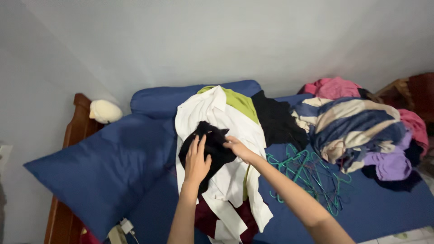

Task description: The person picks up a black garment from a pile of clothes on a bed and places it onto a red hanger. They then proceed to button the garment while it is on the hanger, working from the top down.

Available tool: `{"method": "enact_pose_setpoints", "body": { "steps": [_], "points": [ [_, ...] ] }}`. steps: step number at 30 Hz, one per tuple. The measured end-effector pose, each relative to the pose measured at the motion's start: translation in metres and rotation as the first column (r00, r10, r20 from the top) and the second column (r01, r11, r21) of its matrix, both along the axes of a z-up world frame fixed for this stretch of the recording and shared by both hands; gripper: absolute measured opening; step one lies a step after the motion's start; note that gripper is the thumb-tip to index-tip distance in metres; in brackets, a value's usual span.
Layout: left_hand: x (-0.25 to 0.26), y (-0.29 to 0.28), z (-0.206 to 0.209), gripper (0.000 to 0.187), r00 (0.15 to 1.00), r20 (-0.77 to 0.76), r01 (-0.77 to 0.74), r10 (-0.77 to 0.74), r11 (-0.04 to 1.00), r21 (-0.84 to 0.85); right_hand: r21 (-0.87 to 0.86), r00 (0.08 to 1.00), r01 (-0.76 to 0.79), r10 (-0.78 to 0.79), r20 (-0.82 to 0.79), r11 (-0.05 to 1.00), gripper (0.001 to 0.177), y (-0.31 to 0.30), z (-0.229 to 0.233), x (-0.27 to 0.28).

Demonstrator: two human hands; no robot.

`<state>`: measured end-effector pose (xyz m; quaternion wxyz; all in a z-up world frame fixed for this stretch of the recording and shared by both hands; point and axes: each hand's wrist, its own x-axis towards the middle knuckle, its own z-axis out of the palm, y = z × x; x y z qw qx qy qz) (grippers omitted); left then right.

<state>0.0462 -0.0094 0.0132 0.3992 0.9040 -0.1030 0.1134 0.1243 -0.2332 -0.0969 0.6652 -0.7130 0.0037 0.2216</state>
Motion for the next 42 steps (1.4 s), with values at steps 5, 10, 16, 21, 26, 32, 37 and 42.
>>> {"method": "enact_pose_setpoints", "body": {
  "steps": [5,10,16,21,26,32,37,42],
  "points": [
    [0.024,-0.020,0.083,0.065,0.970,0.166,0.176,-0.177,0.984,0.019,-0.054,0.765,-0.546,0.524,0.374,0.836,0.015,-0.011,0.175,-0.008],
    [0.035,-0.033,0.146,0.027,0.979,0.166,0.127,-0.115,0.990,-0.066,-0.780,0.725,0.219,0.437,0.532,0.586,0.036,-0.037,0.299,-0.002],
    [0.047,-0.040,0.219,0.022,0.970,0.243,0.037,-0.018,0.997,-0.072,-0.375,0.357,0.732,0.149,0.922,0.569,0.037,-0.089,0.306,0.009],
    [0.047,-0.037,0.232,0.033,0.956,0.291,-0.014,-0.025,0.991,0.131,-0.416,0.461,0.767,0.032,0.887,0.488,0.030,-0.156,0.296,0.015],
    [0.061,-0.026,0.183,0.010,0.905,0.418,-0.299,0.086,0.826,0.477,-0.472,0.575,0.716,-0.051,0.817,0.514,0.025,-0.226,0.258,0.027],
    [0.057,-0.005,0.169,0.017,0.932,0.091,-0.364,0.352,0.900,0.240,-0.546,0.617,0.595,0.101,0.781,0.590,0.030,-0.276,0.221,0.028],
    [0.058,-0.021,0.176,0.025,0.921,-0.189,-0.309,0.341,0.934,0.182,-0.446,0.678,0.473,0.009,0.735,0.760,0.028,-0.273,0.215,0.027],
    [0.075,-0.069,0.133,0.023,0.984,-0.052,-0.172,0.168,0.981,-0.088,-0.537,0.716,0.546,-0.027,0.697,0.643,0.032,-0.228,0.224,0.027]
  ]
}}
